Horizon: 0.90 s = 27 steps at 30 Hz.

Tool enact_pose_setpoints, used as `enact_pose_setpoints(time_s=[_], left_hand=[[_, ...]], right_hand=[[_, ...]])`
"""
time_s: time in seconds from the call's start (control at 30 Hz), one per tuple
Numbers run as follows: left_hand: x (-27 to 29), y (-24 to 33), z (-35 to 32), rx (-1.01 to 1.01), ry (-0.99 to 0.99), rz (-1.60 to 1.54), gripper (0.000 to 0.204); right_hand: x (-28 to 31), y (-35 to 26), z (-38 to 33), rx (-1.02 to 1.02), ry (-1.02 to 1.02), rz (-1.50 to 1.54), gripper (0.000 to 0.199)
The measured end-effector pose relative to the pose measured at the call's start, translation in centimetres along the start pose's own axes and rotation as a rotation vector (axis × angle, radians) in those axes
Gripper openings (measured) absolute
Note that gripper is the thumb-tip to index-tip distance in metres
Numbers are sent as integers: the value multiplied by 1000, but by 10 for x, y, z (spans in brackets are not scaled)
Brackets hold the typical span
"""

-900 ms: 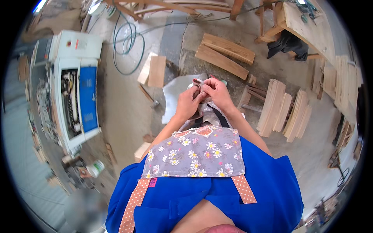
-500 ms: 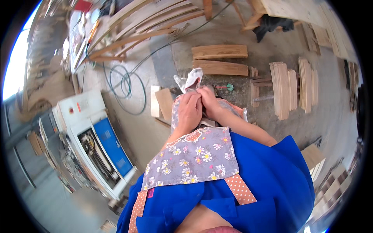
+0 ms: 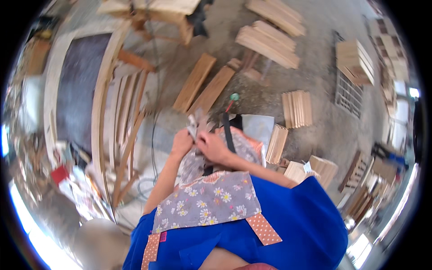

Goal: The person sits on the floor in a workshop and applies glue to the ends of small wooden pieces using a brush. They pick up a stack of wood, dip the brush into a container, and apply the adhesive to the cut ends before placing the pieces down.

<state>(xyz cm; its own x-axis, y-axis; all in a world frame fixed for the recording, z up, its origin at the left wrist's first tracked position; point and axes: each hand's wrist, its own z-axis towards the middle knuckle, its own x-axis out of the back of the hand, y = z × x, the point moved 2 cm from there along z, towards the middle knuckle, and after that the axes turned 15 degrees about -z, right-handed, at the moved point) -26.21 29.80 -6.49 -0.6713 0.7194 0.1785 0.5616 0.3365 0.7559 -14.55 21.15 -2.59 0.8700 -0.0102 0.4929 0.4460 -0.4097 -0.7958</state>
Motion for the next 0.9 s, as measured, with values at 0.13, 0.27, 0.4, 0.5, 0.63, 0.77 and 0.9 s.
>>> enact_pose_setpoints(time_s=[0.13,0.27,0.4,0.5,0.63,0.77,0.9], left_hand=[[-3,10,21,360,-207,-991,21],[-45,-25,51,272,-628,-1173,28],[-50,72,-13,334,-580,-1155,42],[-52,40,2,284,-734,-1279,38],[-59,18,31,18,-642,-826,35],[-65,9,41,204,-678,-928,34],[-54,-10,54,-473,-674,-525,42]], right_hand=[[-12,-11,-24,-157,-45,155,16],[-3,-28,-37,-9,166,6,15],[10,-29,-49,-167,184,174,15],[6,-31,-49,-146,164,154,14],[8,-47,-49,-33,111,96,12],[5,-48,-49,50,63,68,11],[4,-62,-46,133,-3,23,9]])
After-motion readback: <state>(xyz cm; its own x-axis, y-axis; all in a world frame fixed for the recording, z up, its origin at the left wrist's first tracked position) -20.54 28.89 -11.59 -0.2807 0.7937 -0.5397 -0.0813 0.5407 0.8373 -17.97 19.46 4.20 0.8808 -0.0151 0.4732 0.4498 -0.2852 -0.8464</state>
